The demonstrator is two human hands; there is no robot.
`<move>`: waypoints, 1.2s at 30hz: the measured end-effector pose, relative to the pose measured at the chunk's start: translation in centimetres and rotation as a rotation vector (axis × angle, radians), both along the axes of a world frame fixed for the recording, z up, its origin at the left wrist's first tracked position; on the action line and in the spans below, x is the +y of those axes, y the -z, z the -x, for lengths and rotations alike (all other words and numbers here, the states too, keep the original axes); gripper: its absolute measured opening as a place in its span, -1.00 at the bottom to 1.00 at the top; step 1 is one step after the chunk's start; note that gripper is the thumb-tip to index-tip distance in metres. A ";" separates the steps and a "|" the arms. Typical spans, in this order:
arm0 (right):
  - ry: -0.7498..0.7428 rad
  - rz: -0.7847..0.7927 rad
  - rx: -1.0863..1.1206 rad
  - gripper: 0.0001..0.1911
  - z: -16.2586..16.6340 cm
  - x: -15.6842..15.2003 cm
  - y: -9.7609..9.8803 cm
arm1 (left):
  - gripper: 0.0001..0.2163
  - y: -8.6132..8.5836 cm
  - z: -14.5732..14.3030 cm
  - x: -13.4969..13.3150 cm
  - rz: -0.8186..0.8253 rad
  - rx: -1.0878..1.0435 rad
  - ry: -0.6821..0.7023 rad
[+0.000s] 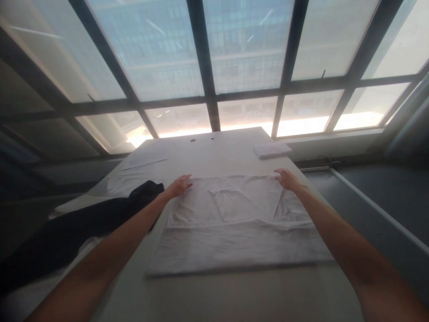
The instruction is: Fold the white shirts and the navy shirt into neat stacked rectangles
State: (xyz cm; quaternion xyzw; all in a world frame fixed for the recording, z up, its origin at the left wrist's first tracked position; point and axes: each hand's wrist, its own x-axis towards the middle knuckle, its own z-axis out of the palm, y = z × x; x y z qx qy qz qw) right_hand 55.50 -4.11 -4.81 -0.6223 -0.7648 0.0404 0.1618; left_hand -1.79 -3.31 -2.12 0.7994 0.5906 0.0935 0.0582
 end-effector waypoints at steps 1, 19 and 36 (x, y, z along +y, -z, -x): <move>-0.013 0.018 -0.003 -0.58 -0.2 0.4 0.1 | -0.50 0.3 0.2 0.8 0.002 -0.002 -0.002; -0.126 0.280 0.041 -0.89 -1.6 3.9 -2.6 | -0.75 -2.9 1.3 6.4 0.217 -0.119 0.121; -0.157 -0.124 0.137 -0.85 -2.9 -5.3 -6.4 | -0.68 -6.6 3.0 -4.6 -0.330 -0.440 0.199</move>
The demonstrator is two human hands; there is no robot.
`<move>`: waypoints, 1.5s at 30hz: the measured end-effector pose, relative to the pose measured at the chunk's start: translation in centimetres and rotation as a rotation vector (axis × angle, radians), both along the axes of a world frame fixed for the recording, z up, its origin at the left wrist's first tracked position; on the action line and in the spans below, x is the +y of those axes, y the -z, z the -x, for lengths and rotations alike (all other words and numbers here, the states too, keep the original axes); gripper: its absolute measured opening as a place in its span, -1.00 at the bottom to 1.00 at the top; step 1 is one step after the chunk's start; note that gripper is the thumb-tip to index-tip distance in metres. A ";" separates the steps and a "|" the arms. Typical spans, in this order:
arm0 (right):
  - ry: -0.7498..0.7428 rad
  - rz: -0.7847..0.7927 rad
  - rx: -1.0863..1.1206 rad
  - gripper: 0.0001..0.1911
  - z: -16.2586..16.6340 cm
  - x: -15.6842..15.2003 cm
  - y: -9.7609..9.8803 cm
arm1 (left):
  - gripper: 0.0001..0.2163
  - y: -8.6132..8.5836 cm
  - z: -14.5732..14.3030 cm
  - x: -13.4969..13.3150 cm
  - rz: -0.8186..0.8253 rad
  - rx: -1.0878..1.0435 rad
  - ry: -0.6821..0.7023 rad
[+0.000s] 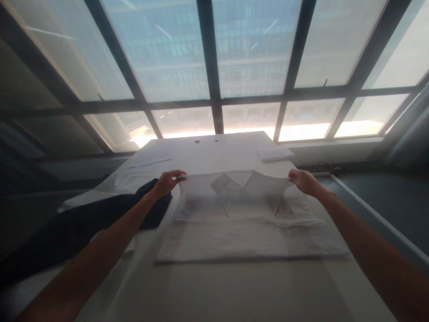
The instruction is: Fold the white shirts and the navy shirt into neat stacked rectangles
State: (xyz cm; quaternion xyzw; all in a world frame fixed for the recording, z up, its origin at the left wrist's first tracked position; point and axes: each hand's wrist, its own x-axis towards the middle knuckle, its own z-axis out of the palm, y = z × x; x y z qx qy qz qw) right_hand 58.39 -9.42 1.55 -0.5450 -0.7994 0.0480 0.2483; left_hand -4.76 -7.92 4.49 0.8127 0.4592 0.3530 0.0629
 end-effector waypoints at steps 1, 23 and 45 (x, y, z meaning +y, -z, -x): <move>0.003 -0.011 -0.017 -0.86 0.0 -0.9 0.0 | -0.69 0.1 0.1 -0.9 -0.014 -0.004 0.012; 0.041 -0.084 -0.339 -0.59 1.6 -10.0 6.6 | -0.64 5.9 -0.8 -14.0 0.143 0.450 -0.013; 0.003 0.058 -0.368 -0.29 6.1 -9.8 7.9 | -0.44 7.6 -20.0 -7.9 0.248 0.528 0.059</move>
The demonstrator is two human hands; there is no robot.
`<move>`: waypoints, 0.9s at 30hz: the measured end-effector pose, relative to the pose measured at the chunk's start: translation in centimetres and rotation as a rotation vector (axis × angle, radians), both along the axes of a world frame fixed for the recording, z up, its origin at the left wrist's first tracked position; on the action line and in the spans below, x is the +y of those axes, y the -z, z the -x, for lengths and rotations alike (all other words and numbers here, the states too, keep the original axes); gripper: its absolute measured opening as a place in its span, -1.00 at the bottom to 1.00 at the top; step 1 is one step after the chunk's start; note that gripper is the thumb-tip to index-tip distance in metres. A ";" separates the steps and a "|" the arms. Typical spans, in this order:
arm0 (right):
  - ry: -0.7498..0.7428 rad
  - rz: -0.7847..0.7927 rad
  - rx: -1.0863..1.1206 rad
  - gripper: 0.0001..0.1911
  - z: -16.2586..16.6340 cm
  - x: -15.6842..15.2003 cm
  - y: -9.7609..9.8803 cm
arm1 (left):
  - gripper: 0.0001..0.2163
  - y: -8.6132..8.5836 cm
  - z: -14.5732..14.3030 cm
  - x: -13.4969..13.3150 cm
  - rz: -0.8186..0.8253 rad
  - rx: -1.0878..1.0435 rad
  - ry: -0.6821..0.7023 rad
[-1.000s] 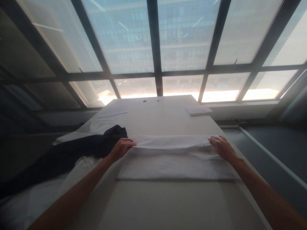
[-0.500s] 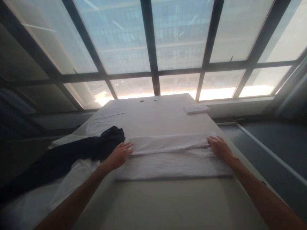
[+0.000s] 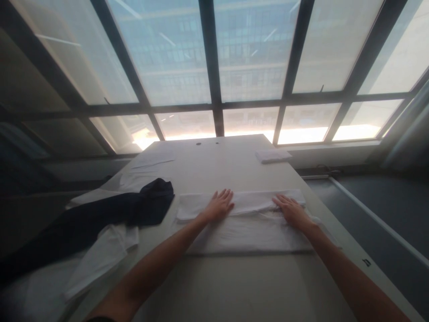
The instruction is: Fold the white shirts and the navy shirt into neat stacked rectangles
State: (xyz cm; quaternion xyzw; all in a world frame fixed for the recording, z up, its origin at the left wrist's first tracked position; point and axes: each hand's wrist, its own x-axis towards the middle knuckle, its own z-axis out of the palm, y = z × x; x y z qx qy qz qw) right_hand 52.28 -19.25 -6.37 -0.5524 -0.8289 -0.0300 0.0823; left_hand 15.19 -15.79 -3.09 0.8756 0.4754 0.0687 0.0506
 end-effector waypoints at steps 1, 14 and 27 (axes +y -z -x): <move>0.003 0.005 0.001 -0.27 0.0 0.0 0.2 | -0.43 0.7 -0.1 0.1 0.002 0.011 0.003; -0.015 0.012 0.006 -0.17 -0.9 -0.1 1.1 | -0.42 2.3 12.8 0.6 -0.013 0.114 -0.372; 0.084 -0.024 0.255 -0.48 8.3 5.2 -1.3 | -0.46 -0.7 0.1 -1.6 -0.030 -0.045 -0.103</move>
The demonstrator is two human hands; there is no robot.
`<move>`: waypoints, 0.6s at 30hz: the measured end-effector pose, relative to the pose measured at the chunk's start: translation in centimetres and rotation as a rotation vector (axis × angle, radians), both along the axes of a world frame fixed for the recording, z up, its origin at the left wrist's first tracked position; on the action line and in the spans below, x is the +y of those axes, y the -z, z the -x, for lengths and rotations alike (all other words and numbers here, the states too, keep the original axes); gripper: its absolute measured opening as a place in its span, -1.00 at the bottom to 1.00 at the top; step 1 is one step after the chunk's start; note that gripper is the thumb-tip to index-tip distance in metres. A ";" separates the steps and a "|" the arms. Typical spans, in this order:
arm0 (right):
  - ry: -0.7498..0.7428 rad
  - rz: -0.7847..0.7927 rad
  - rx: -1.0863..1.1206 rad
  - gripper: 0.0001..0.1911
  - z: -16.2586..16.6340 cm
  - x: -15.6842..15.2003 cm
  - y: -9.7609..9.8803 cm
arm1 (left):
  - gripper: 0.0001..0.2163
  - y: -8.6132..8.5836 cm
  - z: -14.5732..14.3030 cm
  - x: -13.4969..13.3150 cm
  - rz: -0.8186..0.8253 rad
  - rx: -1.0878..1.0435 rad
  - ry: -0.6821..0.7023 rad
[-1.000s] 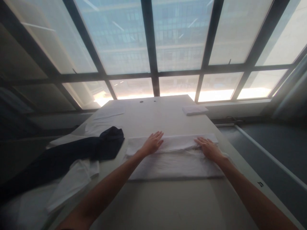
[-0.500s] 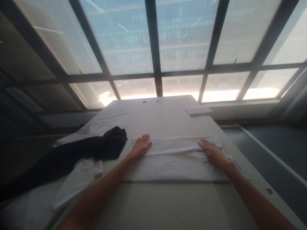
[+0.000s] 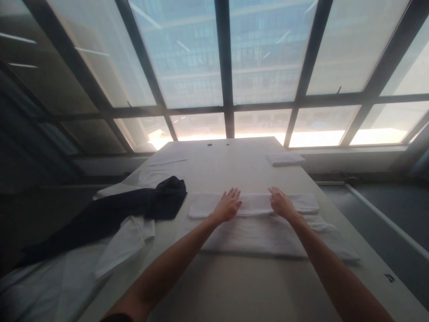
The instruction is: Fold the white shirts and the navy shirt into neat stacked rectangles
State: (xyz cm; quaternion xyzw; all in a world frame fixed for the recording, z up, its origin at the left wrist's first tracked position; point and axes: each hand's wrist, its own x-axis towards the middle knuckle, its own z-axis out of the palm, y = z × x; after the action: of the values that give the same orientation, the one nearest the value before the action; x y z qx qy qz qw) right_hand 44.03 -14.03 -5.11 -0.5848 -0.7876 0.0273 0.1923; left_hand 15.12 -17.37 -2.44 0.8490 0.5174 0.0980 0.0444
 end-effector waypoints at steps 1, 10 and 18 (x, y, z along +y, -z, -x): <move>0.004 0.021 0.003 -0.47 2.3 0.3 -0.4 | -0.47 0.3 -1.7 -0.1 -0.004 -0.025 0.049; 0.018 0.238 -0.181 -0.39 7.6 0.1 1.4 | -0.47 3.2 -4.7 -0.9 -0.067 -0.001 0.124; 0.307 0.206 -0.245 -0.38 -3.3 1.0 2.3 | -0.37 2.6 -4.4 -0.5 0.018 0.011 0.141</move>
State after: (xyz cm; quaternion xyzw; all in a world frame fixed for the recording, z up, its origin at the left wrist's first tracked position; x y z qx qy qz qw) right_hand 47.32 -13.07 -7.41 -0.7134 -0.6998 0.0066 0.0365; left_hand 19.48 -17.90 -5.05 0.8833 0.4576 0.0852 0.0560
